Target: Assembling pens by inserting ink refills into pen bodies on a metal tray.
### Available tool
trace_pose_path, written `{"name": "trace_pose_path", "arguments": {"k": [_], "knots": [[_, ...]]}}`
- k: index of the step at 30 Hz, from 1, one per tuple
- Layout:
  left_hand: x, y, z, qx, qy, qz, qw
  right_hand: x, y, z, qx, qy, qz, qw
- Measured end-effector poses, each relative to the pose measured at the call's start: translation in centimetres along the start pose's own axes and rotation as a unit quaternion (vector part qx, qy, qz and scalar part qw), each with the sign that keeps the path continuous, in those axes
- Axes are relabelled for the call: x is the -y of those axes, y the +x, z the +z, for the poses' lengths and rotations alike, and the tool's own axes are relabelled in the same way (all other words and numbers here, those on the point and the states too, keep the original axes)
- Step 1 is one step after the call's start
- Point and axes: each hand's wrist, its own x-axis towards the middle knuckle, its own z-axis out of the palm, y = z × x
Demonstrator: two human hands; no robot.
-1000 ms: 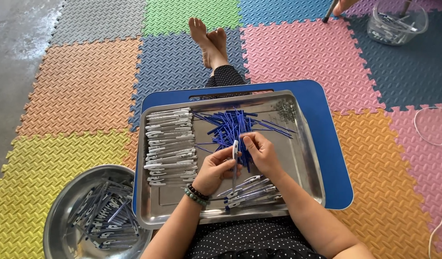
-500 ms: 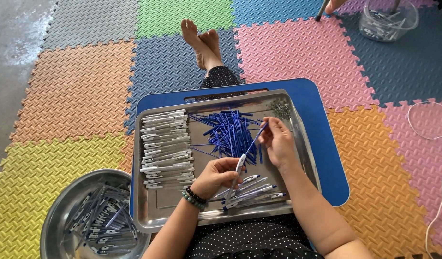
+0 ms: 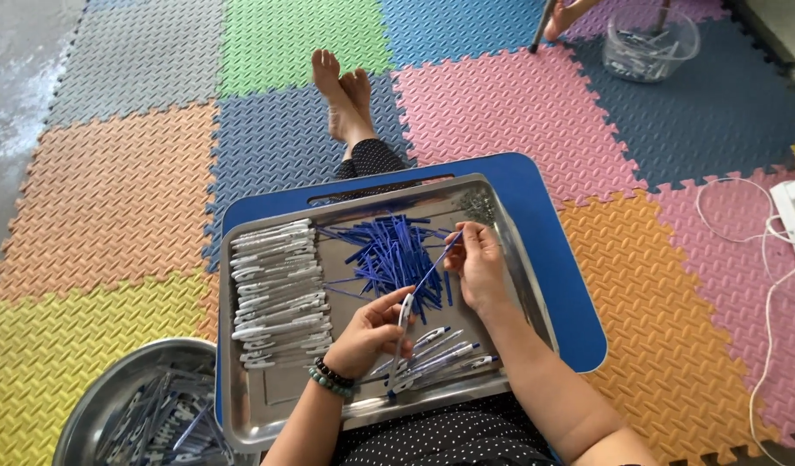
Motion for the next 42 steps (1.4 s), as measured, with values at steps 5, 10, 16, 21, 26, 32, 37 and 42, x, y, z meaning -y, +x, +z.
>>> {"name": "trace_pose_path", "arguments": {"k": [5,10,16,21,26,32,37,42], "knots": [[-2.6,-1.1,2.2,0.015,-0.039,-0.050,0.998,1.2,1.4,-1.9,-0.007,0.050,0.004,0.999],[-2.6,-1.2,1.2,-0.030,-0.092,-0.011,0.995,1.5,0.4,-0.7,-0.008,-0.006,0.007,1.000],[-2.9,-1.2,1.3,-0.042,-0.101,0.015,0.994,1.9,-3.9,2.5,0.143,-0.331,-0.137,0.923],[-3.1,-1.2,1.8,-0.021,-0.052,-0.013,0.998,0.9,-4.3,2.3,0.265,-0.202,0.015,0.943],[-3.0,-1.4,2.0,0.019,-0.067,-0.029,0.997,0.9,-3.4,1.8,0.174,-0.127,0.070,0.974],[-2.0,-1.2,0.7,0.013,-0.117,-0.020,0.993,0.9,-3.5,2.0,0.151,-0.083,0.183,0.968],[-2.0,-1.4,0.3,0.011,-0.165,0.007,0.986,1.2,-4.7,3.3,0.239,-0.094,0.298,0.920],[-1.8,-1.4,-0.2,-0.067,-0.185,-0.016,0.980,1.5,-5.2,3.2,0.249,-0.128,0.341,0.897]]}}
